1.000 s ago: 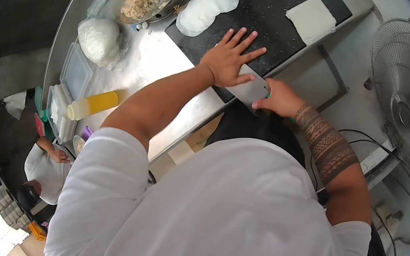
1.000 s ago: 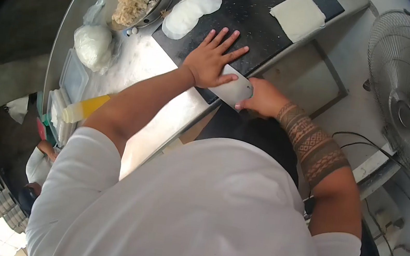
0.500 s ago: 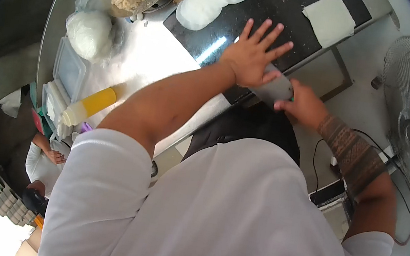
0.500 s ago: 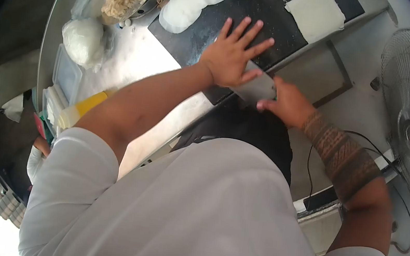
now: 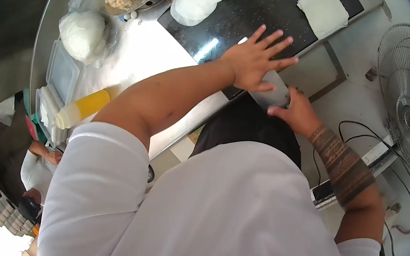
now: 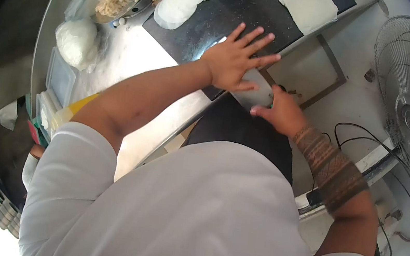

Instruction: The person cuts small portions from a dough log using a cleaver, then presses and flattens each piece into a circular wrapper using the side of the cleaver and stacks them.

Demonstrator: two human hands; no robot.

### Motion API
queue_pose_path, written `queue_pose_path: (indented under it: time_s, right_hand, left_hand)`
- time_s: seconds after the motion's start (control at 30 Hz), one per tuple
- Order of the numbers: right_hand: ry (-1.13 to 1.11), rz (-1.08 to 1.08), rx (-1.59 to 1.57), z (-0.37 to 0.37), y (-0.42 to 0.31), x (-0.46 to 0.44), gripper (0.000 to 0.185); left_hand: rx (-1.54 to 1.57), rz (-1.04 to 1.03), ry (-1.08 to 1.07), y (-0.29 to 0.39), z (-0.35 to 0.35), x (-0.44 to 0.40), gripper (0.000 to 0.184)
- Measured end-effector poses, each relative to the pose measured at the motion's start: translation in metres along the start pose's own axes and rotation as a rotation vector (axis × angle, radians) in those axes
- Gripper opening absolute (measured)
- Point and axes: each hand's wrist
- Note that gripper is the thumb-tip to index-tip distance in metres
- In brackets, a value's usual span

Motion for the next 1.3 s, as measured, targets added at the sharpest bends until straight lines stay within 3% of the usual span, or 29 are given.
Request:
queue_pose_path:
  time_s: [0.07,0.17,0.27,0.33,0.47,0.57,0.67,0.77,0.87,1.0,1.07,1.13,1.2,1.3]
  right_hand:
    - [0.017,-0.022,0.040,0.011,-0.002,-0.014,0.079]
    - [0.011,0.170,0.081,0.033,0.002,-0.047,0.079]
    - [0.162,0.265,0.257,0.040,-0.025,-0.067,0.076]
    - [0.131,0.168,0.249,0.036,-0.045,-0.066,0.074]
    - [-0.002,0.141,-0.088,-0.005,0.010,-0.039,0.069]
    - [0.100,0.062,-0.129,-0.020,0.003,0.006,0.075]
    - [0.092,0.006,-0.042,0.015,0.003,-0.015,0.076]
    - [0.084,0.112,-0.006,0.041,-0.008,-0.042,0.072]
    - [0.108,0.080,0.341,0.060,-0.053,-0.061,0.068]
    - [0.113,0.076,0.072,0.035,-0.047,-0.044,0.068]
    - [0.082,0.120,-0.142,0.001,-0.009,-0.025,0.070]
    - [0.114,0.086,-0.122,-0.021,0.006,-0.002,0.070]
    - [0.172,0.094,-0.122,-0.012,0.010,0.000,0.070]
    - [0.158,0.044,-0.119,0.022,0.006,-0.008,0.069]
  left_hand:
    - [-0.071,0.030,0.009,-0.008,0.001,-0.007,0.084]
    - [-0.134,0.101,0.102,-0.031,-0.006,-0.016,0.085]
    - [-0.132,0.086,0.142,-0.063,0.007,-0.023,0.084]
    - [-0.123,0.060,0.169,-0.078,0.005,-0.027,0.086]
    - [-0.047,-0.002,0.118,-0.040,-0.012,0.004,0.090]
    - [-0.008,-0.051,0.072,-0.002,-0.006,0.000,0.090]
    - [-0.190,-0.006,0.038,-0.017,0.000,-0.031,0.088]
    - [-0.211,0.089,0.129,-0.040,-0.007,-0.041,0.089]
    - [-0.115,0.066,0.141,-0.070,0.010,-0.046,0.091]
    - [-0.051,-0.050,0.324,-0.077,0.004,-0.038,0.092]
    - [-0.066,-0.051,0.217,-0.049,-0.002,-0.011,0.092]
    - [-0.001,-0.066,0.121,-0.020,-0.003,0.001,0.091]
    - [0.036,-0.057,0.134,-0.008,-0.006,-0.020,0.089]
    - [-0.160,-0.048,0.114,-0.025,-0.003,-0.057,0.088]
Point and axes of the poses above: each hand's wrist, its own x-axis away from the middle knuckle, its own z-axis out of the back of the hand, y = z × x, and after that the axes turned 15 degrees about -x, right-handed
